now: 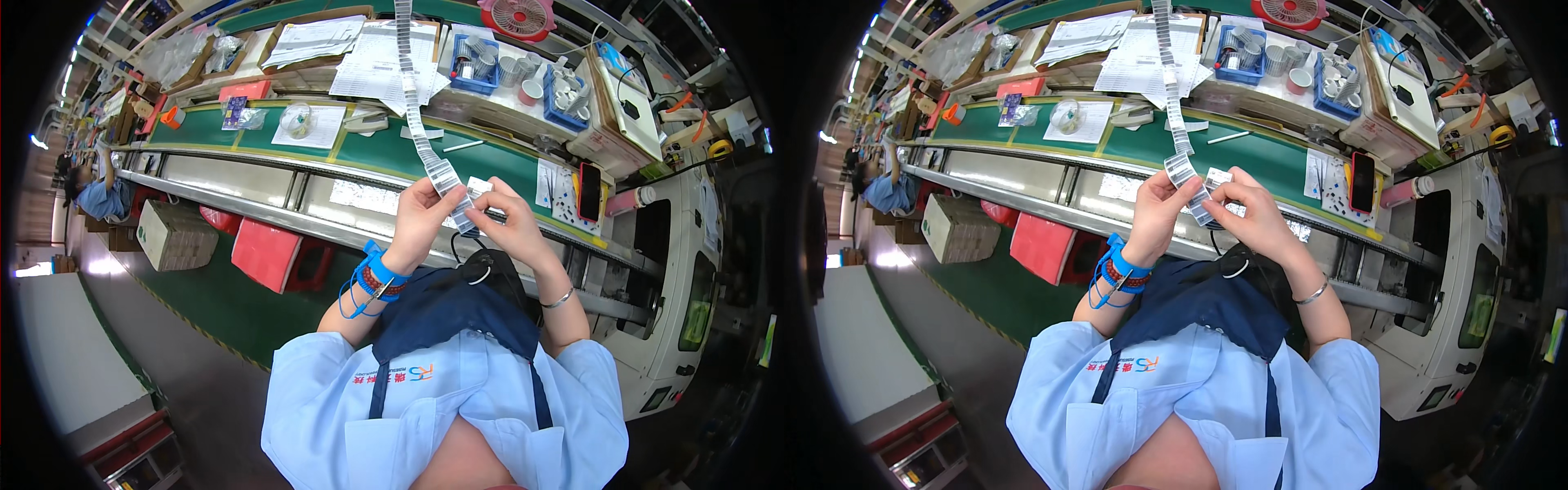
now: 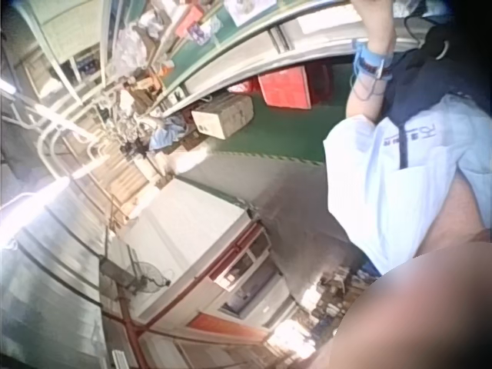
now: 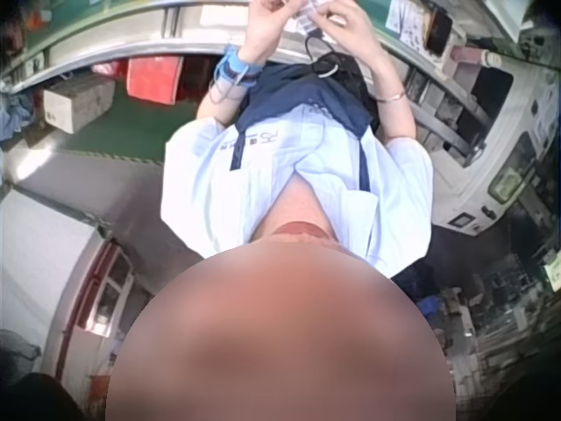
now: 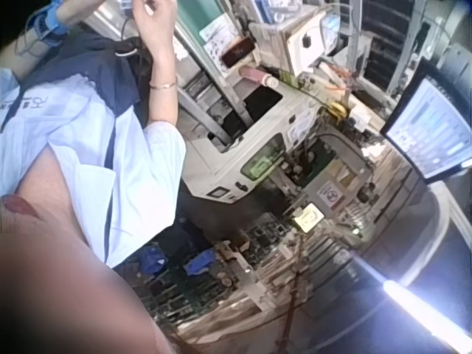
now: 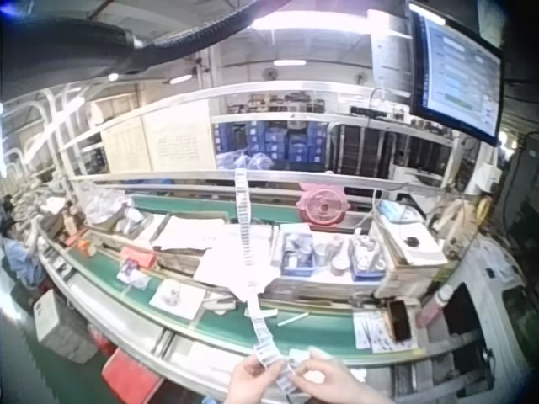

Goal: The person handles a stack of printed documents at a workstation, using a computer mouse to interact with a screen. They then pick up a roll of barcode labels, peel off individual labels, and place them into a blue tray. The person also handles a small plastic bag containing small items.

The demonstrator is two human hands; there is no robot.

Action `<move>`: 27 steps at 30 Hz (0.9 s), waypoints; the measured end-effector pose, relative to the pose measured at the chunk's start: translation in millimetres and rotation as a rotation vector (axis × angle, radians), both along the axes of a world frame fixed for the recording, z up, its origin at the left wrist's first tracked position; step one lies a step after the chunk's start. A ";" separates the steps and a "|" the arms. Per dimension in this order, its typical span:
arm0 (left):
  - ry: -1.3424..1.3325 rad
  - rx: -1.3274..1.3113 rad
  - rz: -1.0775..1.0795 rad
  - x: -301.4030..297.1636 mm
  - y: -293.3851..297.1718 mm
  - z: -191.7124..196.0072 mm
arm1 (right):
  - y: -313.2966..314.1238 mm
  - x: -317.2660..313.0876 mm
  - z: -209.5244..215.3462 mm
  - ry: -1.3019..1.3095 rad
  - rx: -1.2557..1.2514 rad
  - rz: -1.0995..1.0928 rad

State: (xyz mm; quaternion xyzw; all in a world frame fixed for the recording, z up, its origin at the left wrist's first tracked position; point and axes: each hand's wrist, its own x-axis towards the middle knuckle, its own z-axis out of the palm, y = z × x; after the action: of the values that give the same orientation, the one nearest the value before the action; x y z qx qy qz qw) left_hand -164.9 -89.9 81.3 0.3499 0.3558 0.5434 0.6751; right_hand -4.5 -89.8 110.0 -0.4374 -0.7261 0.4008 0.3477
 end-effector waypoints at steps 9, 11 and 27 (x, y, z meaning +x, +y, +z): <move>0.362 0.241 0.166 -15.6 -2.6 -17.5 | 14.6 31.4 -2.7 0.764 -0.267 -0.203; 0.409 0.313 0.095 -15.6 -5.2 -22.5 | 16.2 33.2 0.5 0.863 -0.388 -0.200; 0.388 0.452 0.037 3.9 -10.2 0.1 | 10.9 12.2 -1.6 0.810 -0.441 -0.196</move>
State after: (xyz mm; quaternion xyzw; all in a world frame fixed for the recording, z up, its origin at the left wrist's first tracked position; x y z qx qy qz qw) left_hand -161.0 -100.1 81.4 0.5820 0.3544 0.5442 0.4894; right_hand 7.7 -78.8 108.4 -0.3756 -0.3849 0.6492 0.5379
